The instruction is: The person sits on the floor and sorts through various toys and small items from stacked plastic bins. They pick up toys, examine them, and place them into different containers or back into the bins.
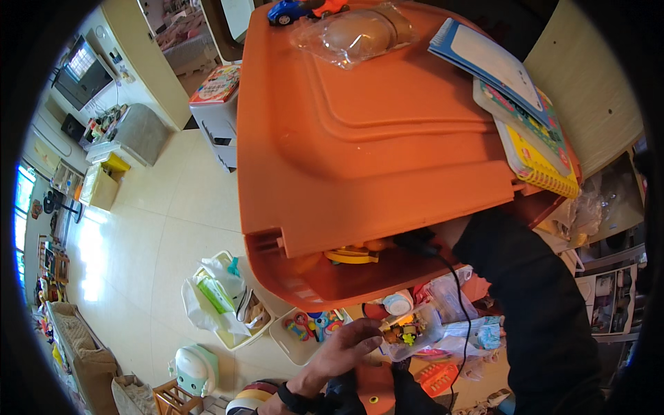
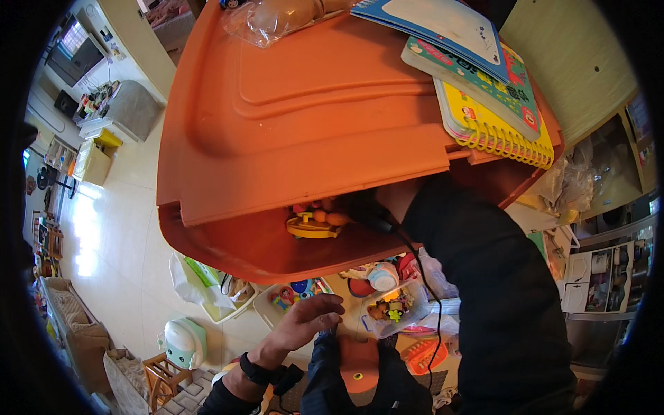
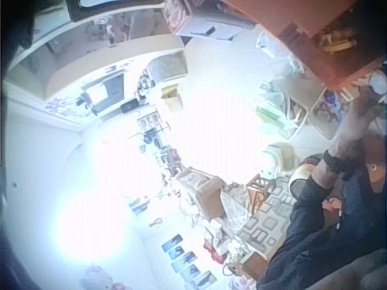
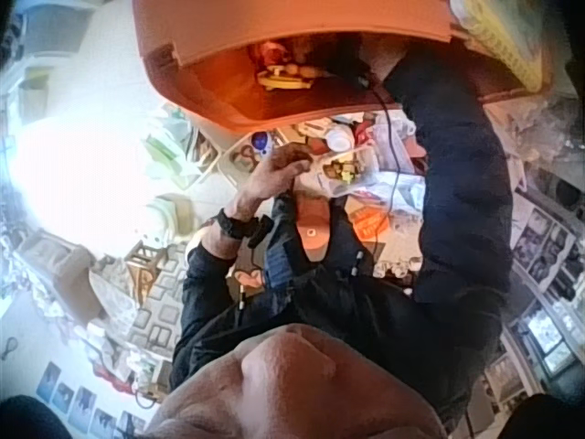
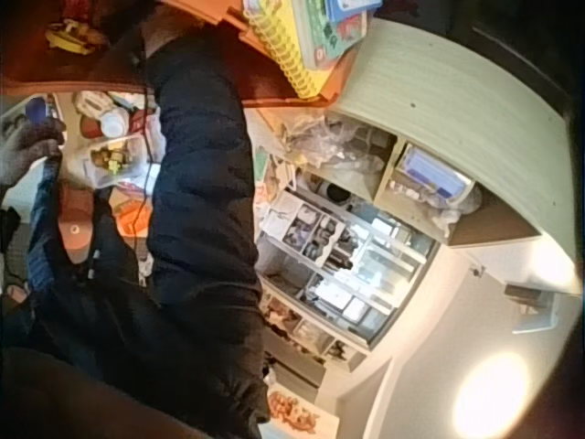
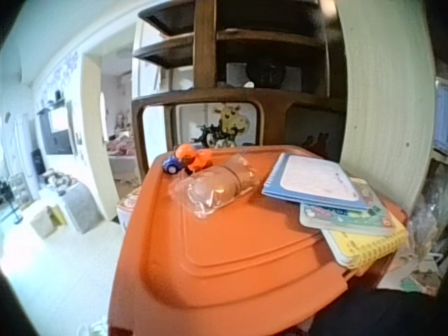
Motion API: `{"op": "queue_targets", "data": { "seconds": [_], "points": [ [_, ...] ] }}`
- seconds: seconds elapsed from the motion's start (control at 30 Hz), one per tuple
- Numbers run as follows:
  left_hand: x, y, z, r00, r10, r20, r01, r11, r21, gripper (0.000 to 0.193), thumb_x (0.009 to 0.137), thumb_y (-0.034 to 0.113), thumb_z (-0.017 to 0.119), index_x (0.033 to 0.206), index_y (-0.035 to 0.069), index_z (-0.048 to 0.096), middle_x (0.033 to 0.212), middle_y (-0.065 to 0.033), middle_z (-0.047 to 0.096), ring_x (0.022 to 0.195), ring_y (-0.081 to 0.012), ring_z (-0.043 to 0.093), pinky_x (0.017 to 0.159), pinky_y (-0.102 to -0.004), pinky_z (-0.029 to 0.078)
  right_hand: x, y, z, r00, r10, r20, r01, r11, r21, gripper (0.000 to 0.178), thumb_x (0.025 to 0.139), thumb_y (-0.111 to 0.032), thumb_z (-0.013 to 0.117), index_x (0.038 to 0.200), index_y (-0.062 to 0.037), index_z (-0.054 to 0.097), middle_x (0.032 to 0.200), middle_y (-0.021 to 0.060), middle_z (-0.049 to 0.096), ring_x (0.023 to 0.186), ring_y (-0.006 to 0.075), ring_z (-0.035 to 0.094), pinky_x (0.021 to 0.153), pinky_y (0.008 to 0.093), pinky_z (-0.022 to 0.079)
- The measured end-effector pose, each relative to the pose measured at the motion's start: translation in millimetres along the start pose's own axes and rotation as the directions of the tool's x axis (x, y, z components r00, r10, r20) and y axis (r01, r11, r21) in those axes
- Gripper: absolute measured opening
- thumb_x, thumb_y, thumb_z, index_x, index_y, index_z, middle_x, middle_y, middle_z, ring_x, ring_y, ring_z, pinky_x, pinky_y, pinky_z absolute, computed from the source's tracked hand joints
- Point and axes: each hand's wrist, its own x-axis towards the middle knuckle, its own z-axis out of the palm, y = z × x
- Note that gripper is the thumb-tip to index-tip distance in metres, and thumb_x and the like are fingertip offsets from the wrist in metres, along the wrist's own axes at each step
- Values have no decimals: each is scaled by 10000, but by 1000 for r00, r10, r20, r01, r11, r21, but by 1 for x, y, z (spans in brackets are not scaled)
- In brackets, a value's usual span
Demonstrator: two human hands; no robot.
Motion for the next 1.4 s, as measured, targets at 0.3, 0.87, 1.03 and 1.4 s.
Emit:
{"op": "queue_targets", "data": {
  "seconds": [0.3,0.87,1.03,1.4],
  "points": [
    [-1,-6,-10,1000,11,-8,-10,995,97,372,917,138,607,1233,-26,499,1082,-80,608,1002,-138,561,888,-283,452,-3,0,-1,1000,7,-2,-7,1000,5,336,762,-302,635,957,-32,671,864,180,670,802,307,652,722,424,517],
    [9,-7,14,996,89,30,-93,971,220,352,926,133,594,1216,-41,499,1017,-64,621,925,-97,562,789,-242,475,-13,2,1,998,13,-65,-14,1000,-9,374,747,-337,657,964,-33,674,851,178,672,789,298,655,713,419,518],
    [3,-1,16,994,97,48,-106,962,251,341,917,97,593,1217,-36,502,1025,-66,609,964,-102,553,828,-256,463,-37,-9,-16,982,21,-188,-23,1000,-11,385,743,-347,664,966,-33,675,848,178,673,786,296,656,710,418,518],
    [-20,25,52,833,551,37,-541,828,-145,677,791,75,736,1348,-9,360,1247,-95,495,1174,-204,475,990,-347,395,-224,-78,-31,908,-1,-420,295,714,635,325,760,-285,705,923,-8,662,737,154,660,636,277,652,609,354,511]
  ]
}}
